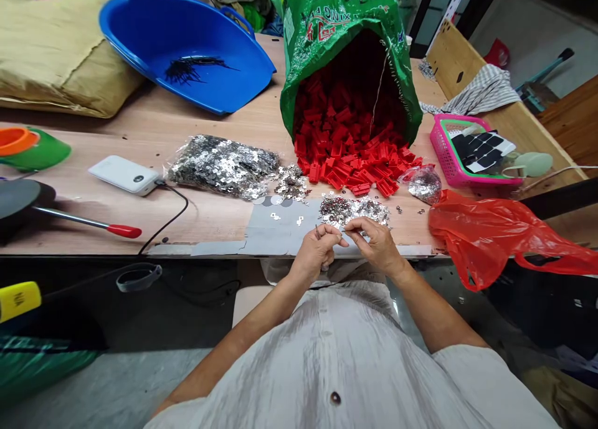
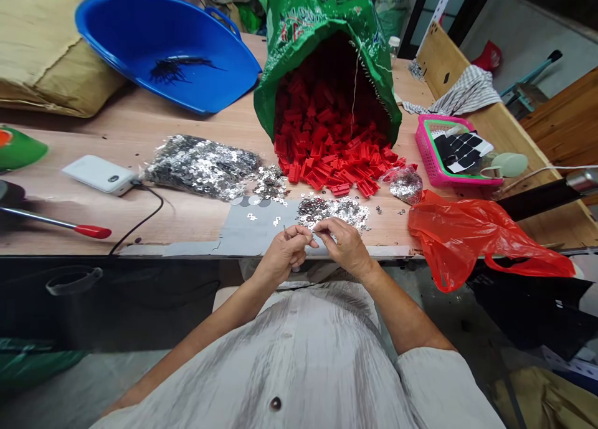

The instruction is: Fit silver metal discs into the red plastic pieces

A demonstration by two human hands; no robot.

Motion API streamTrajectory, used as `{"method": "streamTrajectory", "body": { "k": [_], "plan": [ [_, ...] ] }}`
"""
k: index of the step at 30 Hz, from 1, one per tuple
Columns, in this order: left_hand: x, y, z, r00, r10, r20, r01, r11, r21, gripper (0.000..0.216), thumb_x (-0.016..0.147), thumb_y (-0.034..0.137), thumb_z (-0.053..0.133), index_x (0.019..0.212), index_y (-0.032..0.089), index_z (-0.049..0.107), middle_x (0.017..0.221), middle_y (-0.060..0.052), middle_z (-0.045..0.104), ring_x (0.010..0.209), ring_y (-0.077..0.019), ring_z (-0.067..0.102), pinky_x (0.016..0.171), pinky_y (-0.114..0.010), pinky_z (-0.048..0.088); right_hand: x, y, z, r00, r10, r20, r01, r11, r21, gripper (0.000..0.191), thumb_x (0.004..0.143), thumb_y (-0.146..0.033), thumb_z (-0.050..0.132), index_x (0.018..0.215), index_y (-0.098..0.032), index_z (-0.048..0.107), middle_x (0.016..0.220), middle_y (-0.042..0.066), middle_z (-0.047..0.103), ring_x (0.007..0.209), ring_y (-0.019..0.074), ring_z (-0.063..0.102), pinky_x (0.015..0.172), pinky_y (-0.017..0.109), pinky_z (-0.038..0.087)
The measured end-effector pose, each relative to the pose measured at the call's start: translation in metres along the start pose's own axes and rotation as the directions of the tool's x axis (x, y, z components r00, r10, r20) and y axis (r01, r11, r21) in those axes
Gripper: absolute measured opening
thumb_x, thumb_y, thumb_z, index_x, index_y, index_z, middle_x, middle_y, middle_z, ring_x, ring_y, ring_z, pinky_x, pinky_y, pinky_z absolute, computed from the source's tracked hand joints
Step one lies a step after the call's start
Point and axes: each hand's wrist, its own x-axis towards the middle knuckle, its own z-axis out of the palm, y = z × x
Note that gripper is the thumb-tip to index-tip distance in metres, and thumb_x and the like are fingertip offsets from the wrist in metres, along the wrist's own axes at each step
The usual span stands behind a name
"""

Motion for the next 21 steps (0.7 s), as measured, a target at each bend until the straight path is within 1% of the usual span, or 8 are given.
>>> {"method": "streamTrajectory", "body": {
  "k": [2, 5, 8, 12, 15, 17, 19, 21],
  "plan": [
    [-0.001, 0.002, -0.001, 1.000, -0.017, 0.023, 0.019, 0.997, -0.079, 0.021, 0.067, 0.023, 0.065, 0.081, 0.017, 0.051, 0.066, 0.002, 0.069, 0.032, 0.0001, 0.024, 0.035, -0.018, 0.021, -0.002, 0.003, 0.002, 0.999, 0.026, -0.022, -0.025, 0.998, 0.057, 0.010, 0.091, -0.022, 0.054, 0.088, -0.024, 0.063, 0.087, 0.004, 0.067, 0.084, 0.0182, 0.062, 0.080, 0.032, 0.049],
    [-0.001, 0.003, -0.003, 0.998, -0.036, 0.058, 0.044, 0.989, -0.141, 0.021, 0.065, 0.022, 0.066, 0.080, 0.017, 0.052, 0.066, 0.001, 0.068, 0.033, 0.0005, 0.023, 0.035, -0.017, 0.020, -0.005, 0.010, 0.006, 0.990, 0.143, -0.001, -0.139, 0.960, 0.242, 0.009, 0.091, -0.025, 0.054, 0.088, -0.023, 0.062, 0.084, 0.001, 0.066, 0.076, 0.0151, 0.063, 0.073, 0.029, 0.050],
    [-0.001, 0.003, -0.004, 0.995, -0.058, 0.084, 0.071, 0.985, -0.160, 0.022, 0.065, 0.024, 0.068, 0.079, 0.017, 0.053, 0.065, 0.002, 0.067, 0.033, 0.0008, 0.023, 0.035, -0.017, 0.020, -0.005, 0.014, 0.008, 0.962, 0.260, 0.081, -0.270, 0.864, 0.424, 0.009, 0.090, -0.031, 0.057, 0.089, -0.023, 0.061, 0.080, -0.001, 0.063, 0.066, 0.0120, 0.061, 0.065, 0.027, 0.051],
    [0.000, -0.001, -0.002, 0.995, -0.038, 0.090, 0.049, 0.992, -0.115, 0.022, 0.065, 0.025, 0.067, 0.079, 0.017, 0.052, 0.064, 0.003, 0.066, 0.033, 0.0005, 0.023, 0.036, -0.018, 0.019, 0.001, 0.014, 0.003, 0.914, 0.324, 0.246, -0.407, 0.716, 0.567, 0.021, 0.080, -0.039, 0.070, 0.086, -0.021, 0.060, 0.076, -0.002, 0.062, 0.064, 0.0111, 0.060, 0.063, 0.026, 0.051],
    [0.000, -0.003, 0.001, 0.998, 0.051, 0.039, -0.052, 0.999, 0.015, 0.022, 0.068, 0.029, 0.066, 0.081, 0.019, 0.051, 0.062, 0.004, 0.066, 0.033, -0.0010, 0.024, 0.037, -0.018, 0.018, 0.005, 0.013, -0.001, 0.866, 0.335, 0.371, -0.499, 0.621, 0.604, 0.026, 0.077, -0.039, 0.074, 0.087, -0.019, 0.060, 0.075, -0.001, 0.065, 0.070, 0.0126, 0.063, 0.069, 0.027, 0.052],
    [-0.001, -0.005, 0.002, 0.988, 0.152, 0.008, -0.152, 0.976, 0.157, 0.020, 0.070, 0.031, 0.065, 0.081, 0.020, 0.052, 0.063, 0.004, 0.065, 0.036, -0.0026, 0.028, 0.039, -0.019, 0.021, 0.006, 0.012, -0.003, 0.859, 0.332, 0.390, -0.511, 0.606, 0.610, 0.025, 0.077, -0.037, 0.074, 0.087, -0.018, 0.061, 0.075, 0.000, 0.066, 0.072, 0.0130, 0.063, 0.071, 0.028, 0.051],
    [-0.003, -0.006, 0.002, 0.956, 0.292, -0.018, -0.266, 0.893, 0.364, 0.014, 0.072, 0.029, 0.063, 0.079, 0.020, 0.055, 0.067, 0.003, 0.065, 0.041, -0.0045, 0.035, 0.043, -0.020, 0.026, 0.006, 0.012, -0.004, 0.870, 0.334, 0.363, -0.492, 0.632, 0.598, 0.025, 0.076, -0.037, 0.075, 0.085, -0.018, 0.062, 0.075, -0.001, 0.065, 0.069, 0.0122, 0.061, 0.069, 0.027, 0.051],
    [-0.004, -0.008, 0.002, 0.899, 0.436, -0.021, -0.344, 0.736, 0.583, 0.007, 0.074, 0.025, 0.060, 0.079, 0.020, 0.058, 0.071, 0.003, 0.064, 0.046, -0.0060, 0.039, 0.048, -0.021, 0.030, 0.007, 0.012, -0.004, 0.882, 0.339, 0.328, -0.471, 0.667, 0.577, 0.025, 0.075, -0.038, 0.075, 0.084, -0.019, 0.062, 0.076, -0.001, 0.063, 0.067, 0.0111, 0.058, 0.066, 0.026, 0.050]
  ]
}}
